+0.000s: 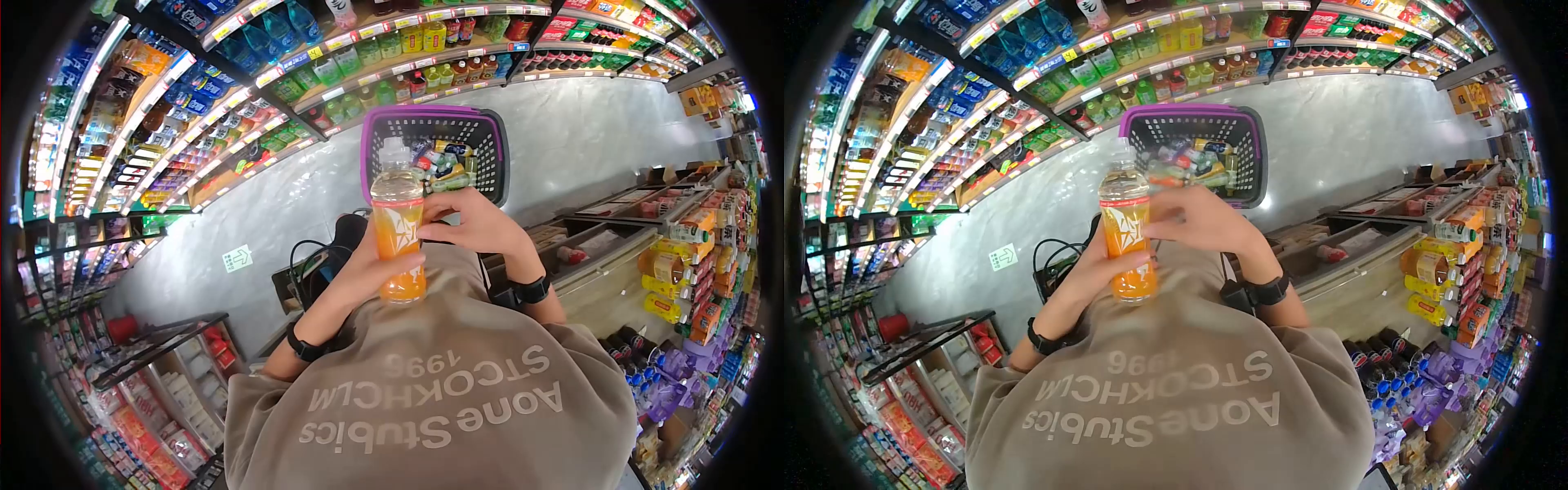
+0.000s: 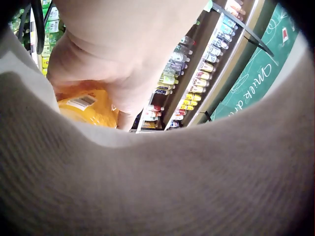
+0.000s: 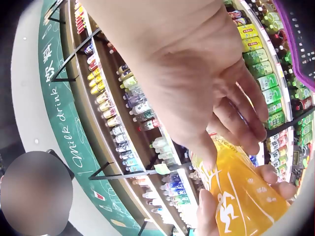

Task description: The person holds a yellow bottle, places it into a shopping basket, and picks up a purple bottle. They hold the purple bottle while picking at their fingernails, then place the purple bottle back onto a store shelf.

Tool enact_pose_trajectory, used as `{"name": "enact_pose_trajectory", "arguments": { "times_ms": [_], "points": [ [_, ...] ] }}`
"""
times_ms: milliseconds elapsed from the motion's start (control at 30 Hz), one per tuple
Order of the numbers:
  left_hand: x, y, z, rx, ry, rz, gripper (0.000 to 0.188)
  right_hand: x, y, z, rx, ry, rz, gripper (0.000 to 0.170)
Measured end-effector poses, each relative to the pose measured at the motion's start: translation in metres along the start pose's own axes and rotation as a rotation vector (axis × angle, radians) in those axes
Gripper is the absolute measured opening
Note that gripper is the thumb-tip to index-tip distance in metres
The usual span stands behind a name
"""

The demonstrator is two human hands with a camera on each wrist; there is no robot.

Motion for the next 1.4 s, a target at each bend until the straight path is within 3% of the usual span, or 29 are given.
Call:
{"name": "enact_pose_trajectory", "arguments": {
  "times_ms": [100, 333, 567, 800, 1000, 1100, 1200, 1300, 1400],
  "points": [
    [0.003, -0.006, -0.004, 0.093, -0.027, 0.039, 0.077, 0.001, -0.01, -0.006, -0.119, 0.014, -0.082, 0.018],
    [-0.002, 0.004, 0.003, 0.151, -0.026, 0.044, 0.076, 0.003, -0.012, -0.009, -0.086, -0.138, -0.034, 0.015],
    [0.001, 0.003, 0.001, 0.152, -0.016, 0.043, 0.074, -0.003, -0.013, -0.007, -0.003, -0.064, -0.033, 0.015],
    [-0.003, 0.009, 0.008, 0.118, -0.001, 0.028, 0.085, -0.004, -0.004, -0.005, -0.063, -0.045, -0.077, 0.022],
    [-0.006, -0.001, 0.0, 0.201, -0.016, 0.044, 0.081, -0.003, -0.003, -0.004, -0.251, -0.055, -0.089, 0.037],
    [-0.006, 0.004, 0.004, 0.239, -0.045, 0.047, 0.081, -0.002, -0.012, -0.003, -0.093, -0.009, -0.152, 0.043],
    [-0.007, 0.006, 0.007, 0.286, -0.055, 0.029, 0.084, -0.002, -0.002, -0.001, 0.168, -0.027, -0.116, 0.064],
    [-0.005, 0.011, 0.011, 0.339, -0.06, 0.036, 0.087, 0.003, 0.021, 0.013, 0.615, -0.075, -0.033, 0.075],
    [-0.002, 0.008, 0.007, 0.346, -0.072, 0.032, 0.09, 0.006, 0.005, 0.016, 0.685, -0.014, -0.034, 0.074]
  ]
}}
Point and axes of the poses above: each hand's wrist, its own x-axis towards the middle knuckle, its own z-axis out of the palm, y = z × x, the point moved 4 cm from there along x, towards the middle knuckle, and after that the axes turned 4 degrees about -x, right-handed, at the moved point
